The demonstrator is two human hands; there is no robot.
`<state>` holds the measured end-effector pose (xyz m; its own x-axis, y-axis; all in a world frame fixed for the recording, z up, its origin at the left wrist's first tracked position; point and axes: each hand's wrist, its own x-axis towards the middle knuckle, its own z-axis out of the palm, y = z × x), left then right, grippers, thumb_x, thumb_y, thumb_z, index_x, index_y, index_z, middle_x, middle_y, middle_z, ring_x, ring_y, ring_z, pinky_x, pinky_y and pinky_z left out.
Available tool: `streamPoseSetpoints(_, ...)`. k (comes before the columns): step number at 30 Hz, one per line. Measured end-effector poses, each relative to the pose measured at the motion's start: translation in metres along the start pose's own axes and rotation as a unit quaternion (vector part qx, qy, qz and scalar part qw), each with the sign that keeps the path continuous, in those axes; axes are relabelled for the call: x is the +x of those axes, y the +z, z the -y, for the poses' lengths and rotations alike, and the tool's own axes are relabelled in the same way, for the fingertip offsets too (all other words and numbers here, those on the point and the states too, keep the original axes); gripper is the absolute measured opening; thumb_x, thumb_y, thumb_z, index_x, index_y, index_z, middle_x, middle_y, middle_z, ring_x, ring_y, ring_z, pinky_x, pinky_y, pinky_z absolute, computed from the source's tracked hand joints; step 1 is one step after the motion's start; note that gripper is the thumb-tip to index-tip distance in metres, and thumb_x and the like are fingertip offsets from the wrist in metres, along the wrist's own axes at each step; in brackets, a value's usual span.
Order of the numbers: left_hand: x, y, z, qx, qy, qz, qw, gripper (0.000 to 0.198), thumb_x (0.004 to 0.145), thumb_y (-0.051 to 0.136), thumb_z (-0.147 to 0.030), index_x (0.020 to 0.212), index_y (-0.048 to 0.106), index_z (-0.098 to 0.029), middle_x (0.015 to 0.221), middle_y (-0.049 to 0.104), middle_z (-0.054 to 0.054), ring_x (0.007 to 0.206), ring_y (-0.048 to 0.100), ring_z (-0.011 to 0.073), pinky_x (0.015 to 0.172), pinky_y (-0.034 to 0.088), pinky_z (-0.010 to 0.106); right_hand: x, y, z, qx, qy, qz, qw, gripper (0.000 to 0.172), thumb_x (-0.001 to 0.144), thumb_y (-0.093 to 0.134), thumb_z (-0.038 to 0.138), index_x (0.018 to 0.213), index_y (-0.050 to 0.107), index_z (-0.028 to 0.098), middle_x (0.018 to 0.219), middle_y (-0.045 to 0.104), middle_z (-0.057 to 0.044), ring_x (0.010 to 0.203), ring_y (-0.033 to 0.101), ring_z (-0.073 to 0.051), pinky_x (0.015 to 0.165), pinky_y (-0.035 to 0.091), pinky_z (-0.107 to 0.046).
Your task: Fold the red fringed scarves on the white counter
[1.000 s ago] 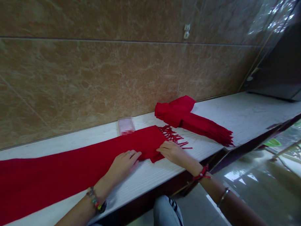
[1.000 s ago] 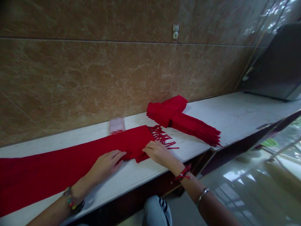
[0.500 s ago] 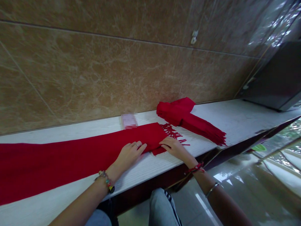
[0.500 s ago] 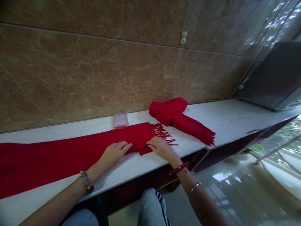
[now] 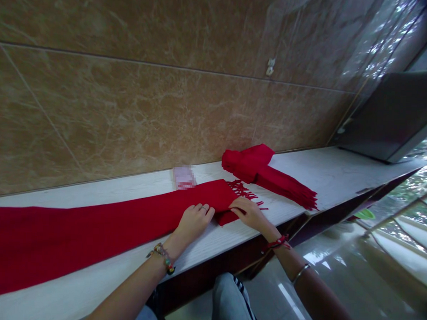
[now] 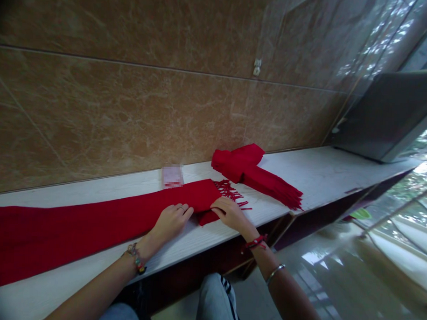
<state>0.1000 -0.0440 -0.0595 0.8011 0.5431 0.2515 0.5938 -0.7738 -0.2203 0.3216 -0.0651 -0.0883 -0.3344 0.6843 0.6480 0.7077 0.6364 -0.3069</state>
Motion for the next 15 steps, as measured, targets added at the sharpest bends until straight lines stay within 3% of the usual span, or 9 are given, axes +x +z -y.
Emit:
streamPoseSetpoints(7,-0.010,-0.003,0.002,0.014,0.007,0.005,1.000,0.022,0.082,0.042,-0.011,0.100,0.054,-0.016,0.095,0.058,0.010,0.086,0.055,0.0206,0.068,0.044,0.031,0.000,-0.006,0.006,0.027,0.002,0.019,0.999,0.012,0.080,0.048,0.017,0.082,0.060,0.017,0.079,0.062,-0.006,0.077,0.055,-0.016,0.071,0.046,-0.032)
streamPoseSetpoints(12,-0.027,-0.007,0.008,0.037,-0.123,0.004,0.992,0.030,0.078,0.041,-0.008,0.099,0.058,-0.019,0.098,0.058,0.011,0.090,0.054,0.0231,0.071,0.044,0.035,0.000,-0.005,0.004,0.017,0.031,0.004,0.999,0.014,0.082,0.046,0.018,0.083,0.060,0.017,0.080,0.062,-0.006,0.077,0.055,-0.016,0.071,0.047,-0.033)
streamPoseSetpoints(15,-0.034,-0.019,0.017,0.063,-0.177,0.002,0.982,0.031,0.076,0.041,-0.007,0.095,0.061,-0.021,0.098,0.058,0.011,0.089,0.054,0.0246,0.070,0.044,0.036,0.000,-0.005,0.001,0.009,0.024,-0.012,1.000,0.014,0.083,0.046,0.019,0.082,0.060,0.018,0.078,0.062,-0.006,0.076,0.056,-0.016,0.070,0.047,-0.033)
